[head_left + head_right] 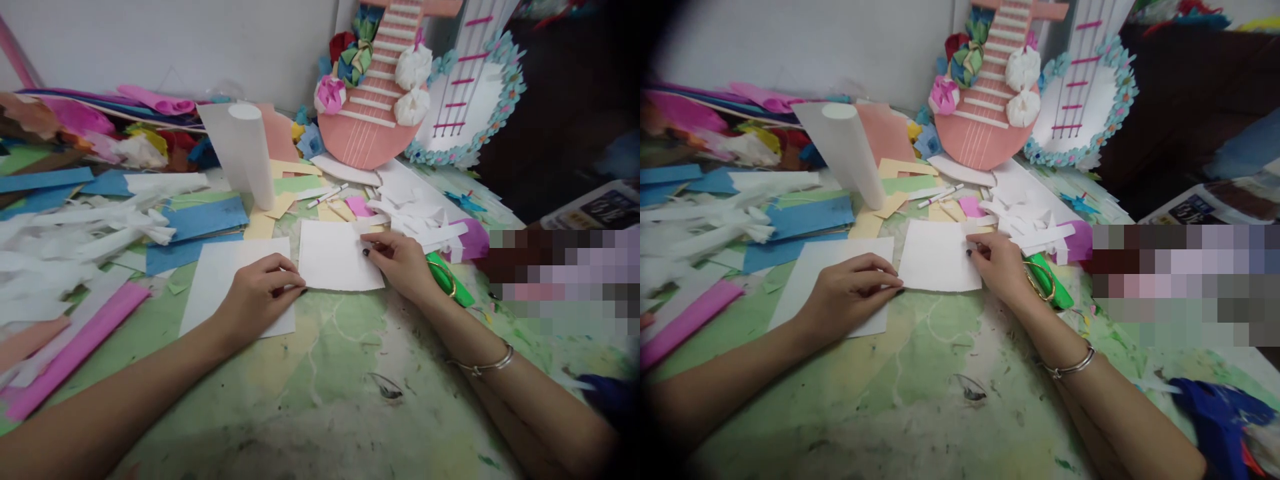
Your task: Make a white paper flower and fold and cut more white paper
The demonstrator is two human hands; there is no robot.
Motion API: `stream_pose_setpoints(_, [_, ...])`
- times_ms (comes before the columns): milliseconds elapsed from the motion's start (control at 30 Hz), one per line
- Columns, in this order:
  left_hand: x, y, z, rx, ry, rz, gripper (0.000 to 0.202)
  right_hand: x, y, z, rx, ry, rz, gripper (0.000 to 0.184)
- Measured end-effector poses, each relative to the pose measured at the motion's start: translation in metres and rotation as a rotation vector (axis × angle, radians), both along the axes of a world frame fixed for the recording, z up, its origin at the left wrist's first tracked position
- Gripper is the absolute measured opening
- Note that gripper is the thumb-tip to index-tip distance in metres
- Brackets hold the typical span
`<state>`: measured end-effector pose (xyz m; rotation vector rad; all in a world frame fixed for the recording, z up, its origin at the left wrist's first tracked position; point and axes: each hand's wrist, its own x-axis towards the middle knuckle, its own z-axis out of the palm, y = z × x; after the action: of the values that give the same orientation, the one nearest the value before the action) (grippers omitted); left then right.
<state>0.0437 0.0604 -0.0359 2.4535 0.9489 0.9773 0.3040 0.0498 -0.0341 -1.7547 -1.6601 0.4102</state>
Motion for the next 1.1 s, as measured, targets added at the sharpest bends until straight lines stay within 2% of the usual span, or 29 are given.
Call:
stream_pose_setpoints(167, [-0.0024,0.0007,-0.0006,-0.027,0.007,0.020,0.008,0.0018,-0.0002,-0.0030,-0.005,0.033,0.024,0.036])
stream_pose_setpoints(467, [-0.0014,-0.0014,0.0011,0.016,-0.018,0.036,0.010,0.0029,0.0010,-0.0082,0.095,0.109,0.065,0.037])
stream_pose_setpoints(1100, [-0.0020,-0.0012,-0.0001,-0.062,-0.001,0.036,0.010,0.0026,-0.0012,-0.0065,0.061,0.069,0.079,0.035])
